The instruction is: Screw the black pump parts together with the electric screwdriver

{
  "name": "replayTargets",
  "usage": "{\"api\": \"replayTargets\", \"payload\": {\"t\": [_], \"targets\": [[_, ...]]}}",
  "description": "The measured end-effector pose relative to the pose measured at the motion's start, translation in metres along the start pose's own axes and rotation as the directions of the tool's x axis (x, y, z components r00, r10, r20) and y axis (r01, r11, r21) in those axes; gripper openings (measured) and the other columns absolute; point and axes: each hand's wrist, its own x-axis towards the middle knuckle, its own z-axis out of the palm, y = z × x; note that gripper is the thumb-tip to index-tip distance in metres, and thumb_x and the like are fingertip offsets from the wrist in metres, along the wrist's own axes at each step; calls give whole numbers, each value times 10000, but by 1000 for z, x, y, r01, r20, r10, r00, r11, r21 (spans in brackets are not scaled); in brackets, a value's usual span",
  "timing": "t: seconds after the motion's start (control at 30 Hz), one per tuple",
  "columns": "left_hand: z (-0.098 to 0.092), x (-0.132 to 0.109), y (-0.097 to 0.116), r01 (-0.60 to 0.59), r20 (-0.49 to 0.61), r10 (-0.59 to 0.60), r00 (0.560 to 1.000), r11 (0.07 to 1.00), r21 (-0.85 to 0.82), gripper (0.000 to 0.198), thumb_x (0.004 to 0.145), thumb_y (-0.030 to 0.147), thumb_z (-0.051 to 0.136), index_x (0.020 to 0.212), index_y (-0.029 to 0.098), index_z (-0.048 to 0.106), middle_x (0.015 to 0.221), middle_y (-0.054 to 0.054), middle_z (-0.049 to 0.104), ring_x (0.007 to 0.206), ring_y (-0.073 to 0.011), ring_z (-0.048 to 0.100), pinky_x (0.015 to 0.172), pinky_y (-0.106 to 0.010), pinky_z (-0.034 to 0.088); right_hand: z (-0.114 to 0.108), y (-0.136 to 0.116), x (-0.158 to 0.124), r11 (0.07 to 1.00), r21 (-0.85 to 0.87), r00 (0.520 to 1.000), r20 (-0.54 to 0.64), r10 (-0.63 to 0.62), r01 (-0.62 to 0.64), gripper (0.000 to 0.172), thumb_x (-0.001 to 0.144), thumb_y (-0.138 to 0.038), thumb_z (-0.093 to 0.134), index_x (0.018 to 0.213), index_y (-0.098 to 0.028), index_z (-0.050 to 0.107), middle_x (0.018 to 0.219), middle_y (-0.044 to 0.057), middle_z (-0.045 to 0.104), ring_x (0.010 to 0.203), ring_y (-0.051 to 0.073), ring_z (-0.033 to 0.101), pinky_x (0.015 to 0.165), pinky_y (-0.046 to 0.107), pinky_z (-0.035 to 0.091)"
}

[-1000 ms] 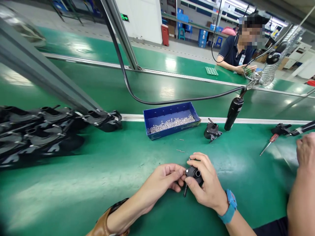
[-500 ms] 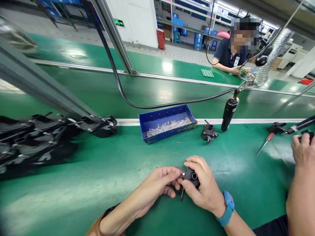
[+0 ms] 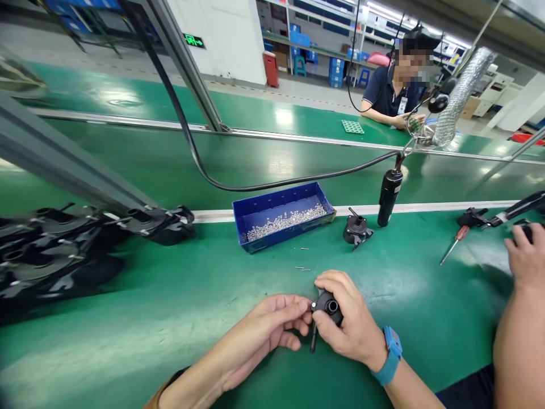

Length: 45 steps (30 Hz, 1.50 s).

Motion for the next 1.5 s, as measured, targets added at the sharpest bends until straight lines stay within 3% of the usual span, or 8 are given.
{"api": "replayTargets", "payload": {"t": [0.43,0.6,0.7,0.8,0.9,1.0,1.33,1.5], "targets": [[23,4,-28,-209,-218,231,948,970,123,519,711,446,902,1059,153,652,1049,-87,699,996,-213,605,911,-317,472,20,-14,-17,965,18,960,-98,262,-262,612,1077,-574,266,1649,-382,164,1678,74,351,1560,314,312,1254,617,323],[26,7,-26,-185,-234,209,950,975,121,429,759,426,832,1022,152,633,928,-39,668,855,-168,572,746,-274,460,28,-18,-17,969,33,957,-149,248,-245,578,1087,-521,309,1643,-383,239,1646,73,420,1529,349,380,1218,634,381],[27,7,-18,-136,-228,161,960,983,120,456,734,458,834,997,152,621,828,-9,628,779,-152,545,654,-259,440,-30,-9,-18,987,0,938,-310,153,-161,468,1078,-506,391,1510,-378,516,1513,54,579,1378,371,558,1079,591,527],[26,7,-11,-89,-222,117,968,987,135,488,678,465,862,961,159,610,769,1,621,736,-152,546,615,-261,441,-150,16,-25,995,-8,865,-495,84,-101,448,1102,-446,389,1470,-236,536,1498,66,552,1356,355,549,1066,602,489],[20,9,-8,-77,-197,111,974,982,173,486,676,474,863,956,163,615,740,11,627,671,-136,531,587,-260,425,-264,51,-43,999,0,740,-672,28,-38,365,999,-638,479,1351,-591,564,1530,-92,517,1472,355,424,949,558,530],[14,13,-11,-121,-184,160,970,972,203,486,698,489,858,976,157,638,722,22,621,665,-129,529,602,-254,413,-318,85,-64,998,55,662,-749,28,19,318,1049,-586,356,1208,-676,617,1468,-170,552,1446,296,465,762,474,511],[10,20,-16,-213,-185,260,948,948,237,473,718,487,854,1003,142,702,788,-41,732,698,-148,602,535,-245,323,-306,40,-6,960,260,703,-702,112,106,365,1001,-393,658,1288,-169,633,1248,96,680,1029,236,700,851,432,623],[17,24,-7,-189,-141,224,964,956,226,478,642,469,884,935,153,678,738,-19,719,586,-103,514,467,-232,240,-239,5,38,905,423,799,-557,226,39,338,1006,-372,651,1297,-199,645,1333,96,656,1121,262,680,931,456,605]]}}
